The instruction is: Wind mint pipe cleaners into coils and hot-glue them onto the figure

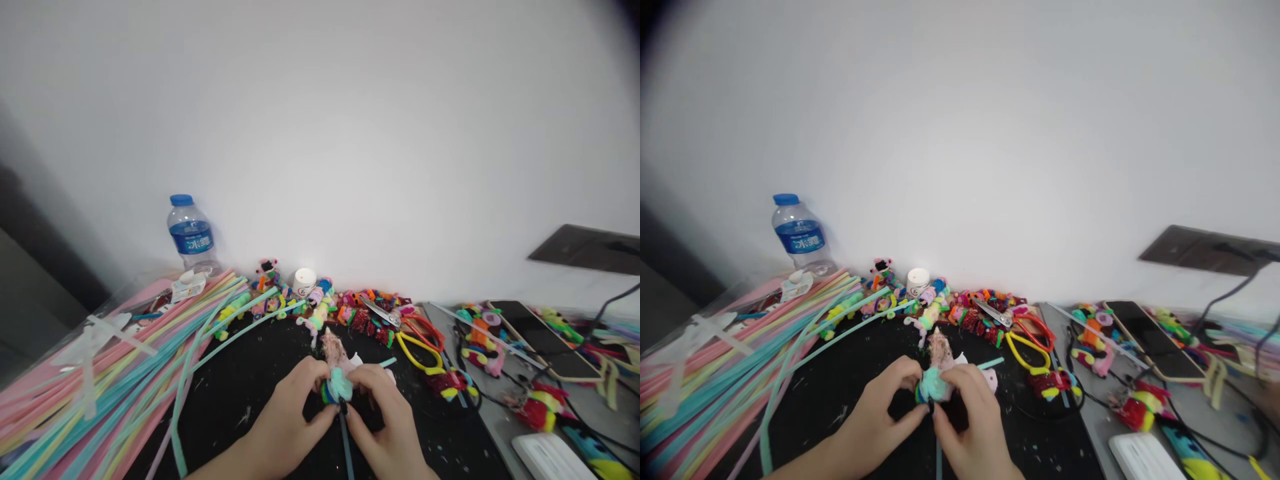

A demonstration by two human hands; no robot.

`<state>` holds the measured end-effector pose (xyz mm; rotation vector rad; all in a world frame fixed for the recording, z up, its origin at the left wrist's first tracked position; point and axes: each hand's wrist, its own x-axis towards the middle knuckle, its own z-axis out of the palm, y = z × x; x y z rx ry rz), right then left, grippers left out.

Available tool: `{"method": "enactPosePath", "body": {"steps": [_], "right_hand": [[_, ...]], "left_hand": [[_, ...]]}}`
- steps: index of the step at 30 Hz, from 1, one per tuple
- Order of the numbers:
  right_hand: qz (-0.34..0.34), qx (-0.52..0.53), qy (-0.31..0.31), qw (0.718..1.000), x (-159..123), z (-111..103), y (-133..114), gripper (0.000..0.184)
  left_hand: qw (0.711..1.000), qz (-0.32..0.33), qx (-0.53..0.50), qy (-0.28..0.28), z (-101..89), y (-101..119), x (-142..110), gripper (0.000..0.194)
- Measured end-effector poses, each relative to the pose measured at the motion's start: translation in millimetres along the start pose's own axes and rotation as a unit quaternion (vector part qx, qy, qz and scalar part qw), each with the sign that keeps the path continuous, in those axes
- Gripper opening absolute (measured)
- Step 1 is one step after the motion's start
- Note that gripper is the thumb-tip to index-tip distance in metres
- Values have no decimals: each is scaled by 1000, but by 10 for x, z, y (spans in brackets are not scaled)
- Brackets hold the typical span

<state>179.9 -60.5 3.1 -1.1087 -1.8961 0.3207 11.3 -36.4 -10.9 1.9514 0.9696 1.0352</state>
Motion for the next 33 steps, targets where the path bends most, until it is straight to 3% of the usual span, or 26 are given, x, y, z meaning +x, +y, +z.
{"method": "enactPosePath", "body": {"steps": [7,18,33], "right_hand": [[-2,-14,16,1000,-21,-42,36,31],[-1,-10,16,1000,-40,-47,68,31],[-11,-13,22,1000,-36,-65,75,31]], "left_hand": [[998,-23,-56,15,8,18,24,24],[1000,11,-21,9,-11,10,37,23],[998,-13,-64,6,-6,34,30,26]]}}
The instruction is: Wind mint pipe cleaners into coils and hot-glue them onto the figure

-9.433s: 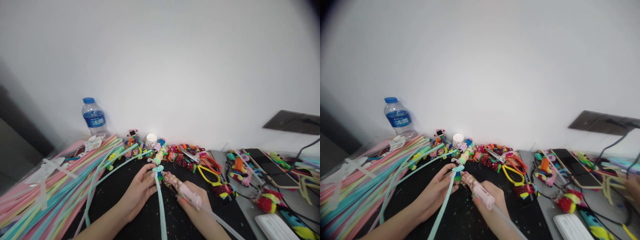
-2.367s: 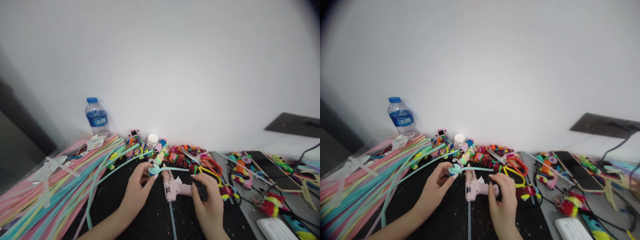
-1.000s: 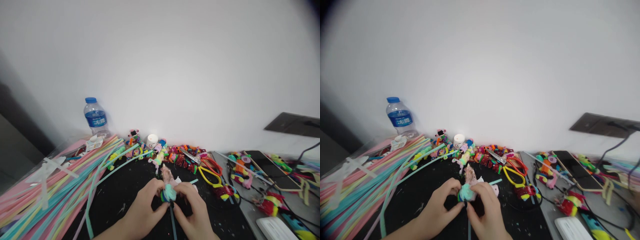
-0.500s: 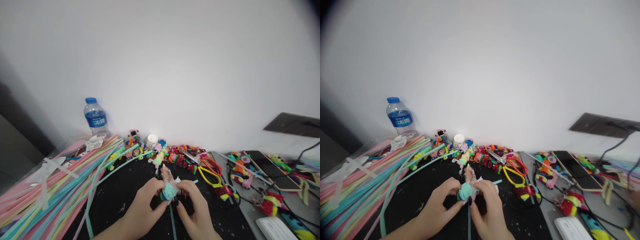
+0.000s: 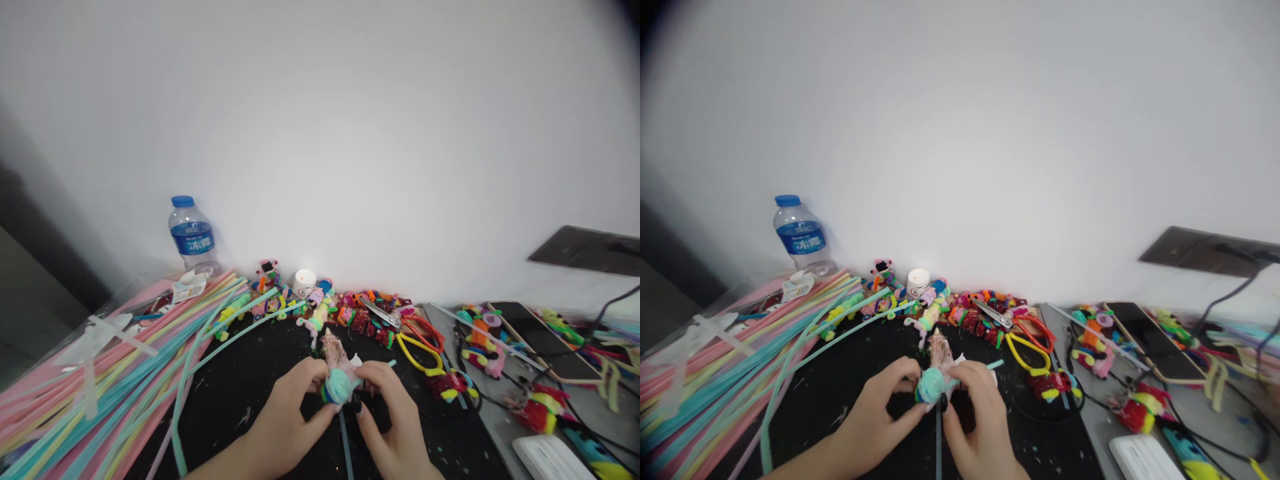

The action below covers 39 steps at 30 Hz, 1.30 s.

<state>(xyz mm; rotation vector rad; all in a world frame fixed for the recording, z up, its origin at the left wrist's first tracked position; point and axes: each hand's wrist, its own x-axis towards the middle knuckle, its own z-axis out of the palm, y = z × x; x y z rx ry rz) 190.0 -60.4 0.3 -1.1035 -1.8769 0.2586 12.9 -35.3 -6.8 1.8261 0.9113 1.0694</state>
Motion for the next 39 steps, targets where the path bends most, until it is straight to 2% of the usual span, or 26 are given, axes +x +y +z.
{"method": "enactPosePath", "body": {"steps": [5,12,28,39], "right_hand": [[5,4,-8,1000,-2,-4,4,30],[5,4,-4,1000,-2,-5,7,31],[5,16,-12,1000,-32,2,35,32],[7,15,-12,1000,-25,6,29,33]], "left_hand": [[1000,11,8,-10,-8,-4,5,26],[999,-19,-36,8,6,8,-7,26],[999,29,14,-7,-4,0,-7,28],[1000,28,9,-5,-1,-5,-2,29]]}}
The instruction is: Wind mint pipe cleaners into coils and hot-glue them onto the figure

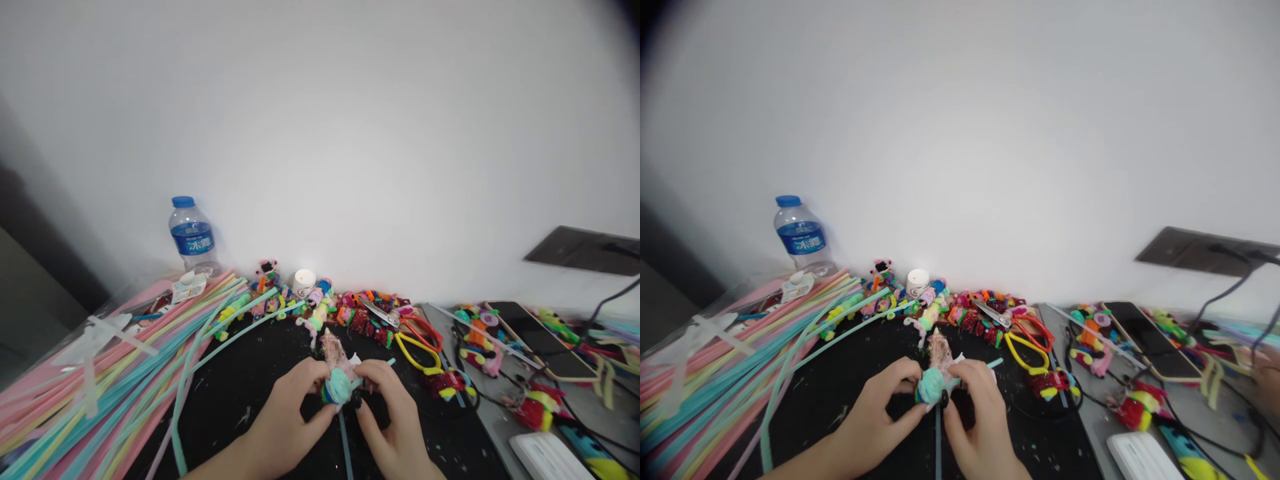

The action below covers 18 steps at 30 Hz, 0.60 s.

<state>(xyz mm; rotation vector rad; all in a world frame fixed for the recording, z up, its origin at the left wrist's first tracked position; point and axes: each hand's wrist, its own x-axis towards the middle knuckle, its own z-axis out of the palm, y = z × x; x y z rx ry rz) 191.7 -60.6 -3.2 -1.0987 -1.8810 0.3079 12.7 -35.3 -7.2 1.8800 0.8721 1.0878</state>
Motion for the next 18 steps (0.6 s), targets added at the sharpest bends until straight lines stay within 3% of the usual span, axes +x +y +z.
{"method": "enactPosePath", "body": {"steps": [18], "right_hand": [[-3,-5,6,1000,0,-6,-3,32]], "left_hand": [[1000,5,-8,-1,1,-1,-15,29]]}}
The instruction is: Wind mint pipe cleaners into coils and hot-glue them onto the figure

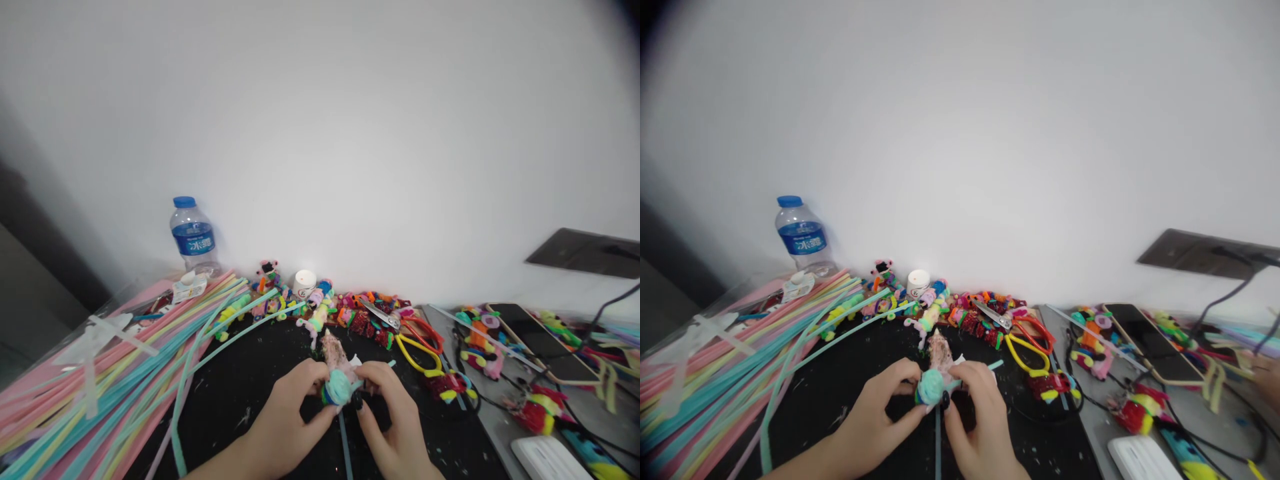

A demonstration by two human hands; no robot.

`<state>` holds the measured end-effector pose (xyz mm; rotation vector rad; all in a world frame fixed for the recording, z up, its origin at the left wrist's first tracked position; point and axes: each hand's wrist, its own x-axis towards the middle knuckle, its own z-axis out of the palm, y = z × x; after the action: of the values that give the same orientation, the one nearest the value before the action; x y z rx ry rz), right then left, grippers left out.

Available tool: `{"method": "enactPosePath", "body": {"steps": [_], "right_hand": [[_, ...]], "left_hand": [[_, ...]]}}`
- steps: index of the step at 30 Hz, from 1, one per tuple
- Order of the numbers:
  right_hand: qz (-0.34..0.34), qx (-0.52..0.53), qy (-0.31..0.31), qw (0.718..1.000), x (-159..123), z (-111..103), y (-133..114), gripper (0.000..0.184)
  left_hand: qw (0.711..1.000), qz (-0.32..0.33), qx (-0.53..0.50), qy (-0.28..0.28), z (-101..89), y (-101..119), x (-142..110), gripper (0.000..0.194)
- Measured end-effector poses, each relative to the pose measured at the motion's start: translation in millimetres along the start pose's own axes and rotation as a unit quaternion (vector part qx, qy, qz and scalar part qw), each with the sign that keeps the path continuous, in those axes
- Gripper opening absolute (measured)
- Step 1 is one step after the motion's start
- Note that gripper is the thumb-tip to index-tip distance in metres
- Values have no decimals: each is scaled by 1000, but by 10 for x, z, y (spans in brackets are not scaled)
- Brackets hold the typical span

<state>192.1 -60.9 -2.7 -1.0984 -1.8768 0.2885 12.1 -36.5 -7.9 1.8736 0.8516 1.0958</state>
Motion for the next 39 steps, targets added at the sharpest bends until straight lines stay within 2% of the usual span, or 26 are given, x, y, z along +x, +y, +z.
{"method": "enactPosePath", "body": {"steps": [16,26,39], "right_hand": [[0,-9,5,1000,14,-4,-10,29],[-8,5,-17,1000,15,-3,-29,35],[-22,-22,-47,998,46,19,-95,45]], "left_hand": [[1000,2,28,-10,-9,10,8,29],[999,-2,38,-7,-5,5,-4,29],[992,51,111,-26,-26,52,2,27]]}}
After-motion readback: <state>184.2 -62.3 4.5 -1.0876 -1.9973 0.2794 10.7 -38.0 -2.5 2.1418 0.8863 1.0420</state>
